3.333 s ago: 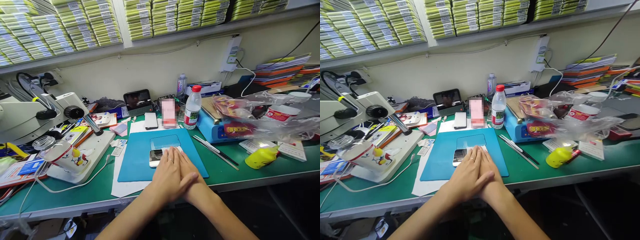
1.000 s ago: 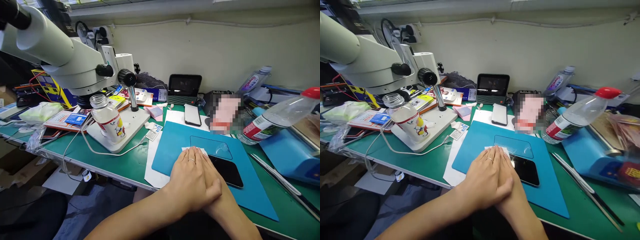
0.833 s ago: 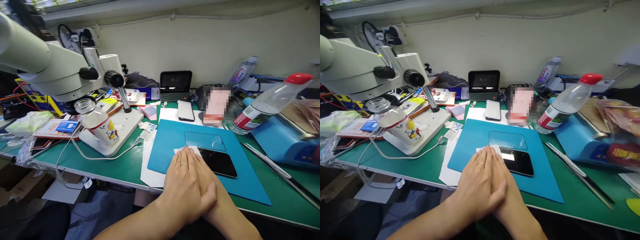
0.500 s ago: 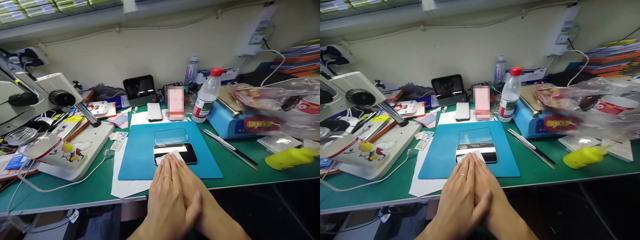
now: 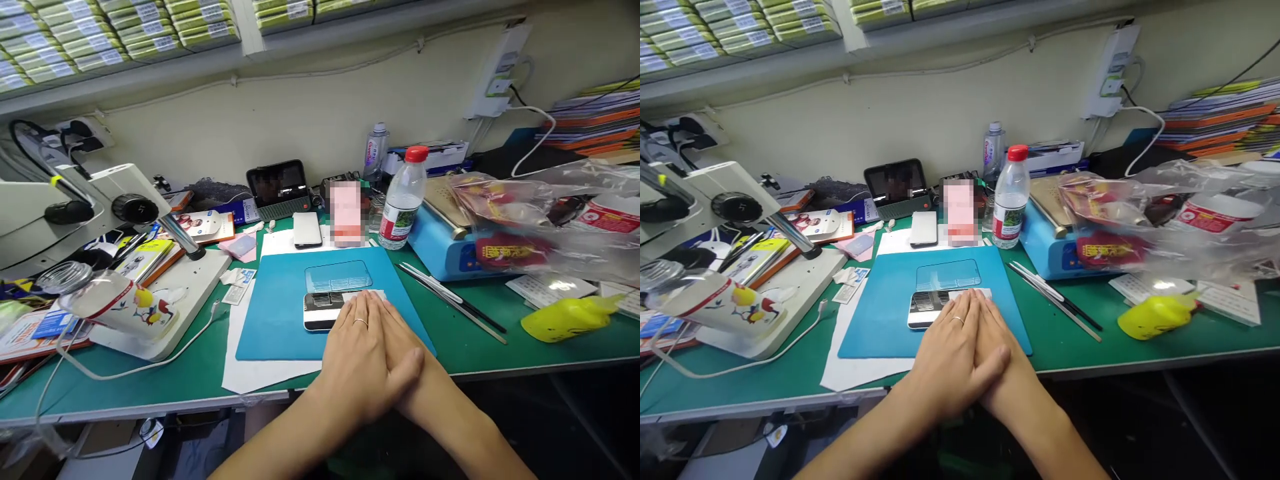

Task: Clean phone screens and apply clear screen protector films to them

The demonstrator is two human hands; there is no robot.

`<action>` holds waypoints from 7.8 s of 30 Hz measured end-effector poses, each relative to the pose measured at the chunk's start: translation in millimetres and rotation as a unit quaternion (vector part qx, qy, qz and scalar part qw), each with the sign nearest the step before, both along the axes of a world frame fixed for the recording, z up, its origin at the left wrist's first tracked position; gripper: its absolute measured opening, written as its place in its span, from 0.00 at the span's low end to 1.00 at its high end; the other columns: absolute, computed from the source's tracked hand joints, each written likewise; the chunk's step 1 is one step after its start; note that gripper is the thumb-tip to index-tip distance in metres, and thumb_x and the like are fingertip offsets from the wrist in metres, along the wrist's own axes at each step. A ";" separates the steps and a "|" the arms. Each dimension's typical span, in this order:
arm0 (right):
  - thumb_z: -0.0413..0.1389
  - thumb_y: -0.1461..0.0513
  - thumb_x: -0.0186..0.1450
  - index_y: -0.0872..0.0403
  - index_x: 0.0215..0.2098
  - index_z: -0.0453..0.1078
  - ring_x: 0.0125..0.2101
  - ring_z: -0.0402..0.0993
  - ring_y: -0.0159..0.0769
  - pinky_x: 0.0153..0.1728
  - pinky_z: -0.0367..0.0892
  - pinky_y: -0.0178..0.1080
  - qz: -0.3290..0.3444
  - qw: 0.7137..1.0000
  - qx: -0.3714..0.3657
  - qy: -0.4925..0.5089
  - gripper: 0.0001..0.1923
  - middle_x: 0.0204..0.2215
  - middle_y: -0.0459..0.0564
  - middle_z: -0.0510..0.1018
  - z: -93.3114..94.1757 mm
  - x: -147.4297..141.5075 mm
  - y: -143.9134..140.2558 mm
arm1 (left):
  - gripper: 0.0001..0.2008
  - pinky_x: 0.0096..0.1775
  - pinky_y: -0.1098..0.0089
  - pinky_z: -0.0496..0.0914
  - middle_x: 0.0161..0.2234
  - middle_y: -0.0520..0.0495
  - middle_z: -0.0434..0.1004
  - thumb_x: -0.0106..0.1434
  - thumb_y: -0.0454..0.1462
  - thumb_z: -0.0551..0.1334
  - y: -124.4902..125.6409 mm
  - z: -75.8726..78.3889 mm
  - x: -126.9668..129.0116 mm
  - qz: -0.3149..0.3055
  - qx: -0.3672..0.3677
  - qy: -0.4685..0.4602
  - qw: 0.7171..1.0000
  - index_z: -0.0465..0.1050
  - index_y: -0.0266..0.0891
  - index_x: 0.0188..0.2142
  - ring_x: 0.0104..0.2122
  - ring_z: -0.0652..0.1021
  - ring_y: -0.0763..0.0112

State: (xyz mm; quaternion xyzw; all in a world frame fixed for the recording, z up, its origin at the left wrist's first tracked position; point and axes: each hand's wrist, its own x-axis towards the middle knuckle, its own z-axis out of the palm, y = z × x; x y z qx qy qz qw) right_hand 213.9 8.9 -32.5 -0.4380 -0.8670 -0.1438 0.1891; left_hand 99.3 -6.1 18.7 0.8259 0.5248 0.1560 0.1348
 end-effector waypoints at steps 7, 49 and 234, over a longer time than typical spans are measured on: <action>0.50 0.60 0.68 0.61 0.75 0.34 0.66 0.61 0.53 0.64 0.61 0.57 0.042 0.996 -0.067 -0.034 0.43 0.68 0.67 0.62 21.7 -53.0 6.4 | 0.42 0.69 0.53 0.52 0.70 0.34 0.50 0.71 0.58 0.47 6.5 5.3 -58.4 0.020 -0.028 -0.012 0.999 0.50 0.27 0.71 0.70 0.55 0.55; 0.45 0.61 0.70 0.64 0.72 0.15 0.61 0.68 0.56 0.57 0.69 0.57 -0.015 1.000 0.026 0.008 0.46 0.64 0.70 0.67 -17.5 -4.0 15.2 | 0.43 0.69 0.54 0.51 0.70 0.35 0.53 0.71 0.59 0.46 11.0 18.2 -15.3 -0.025 -0.041 -0.014 0.999 0.52 0.26 0.70 0.70 0.55 0.54; 0.44 0.58 0.73 0.59 0.72 0.16 0.67 0.58 0.53 0.63 0.61 0.57 -0.020 0.997 -0.075 0.009 0.44 0.71 0.65 0.55 -14.4 14.6 -4.9 | 0.47 0.70 0.57 0.47 0.70 0.31 0.52 0.70 0.62 0.45 -0.2 8.6 -0.7 -0.024 -0.029 -0.013 0.999 0.52 0.22 0.69 0.70 0.53 0.51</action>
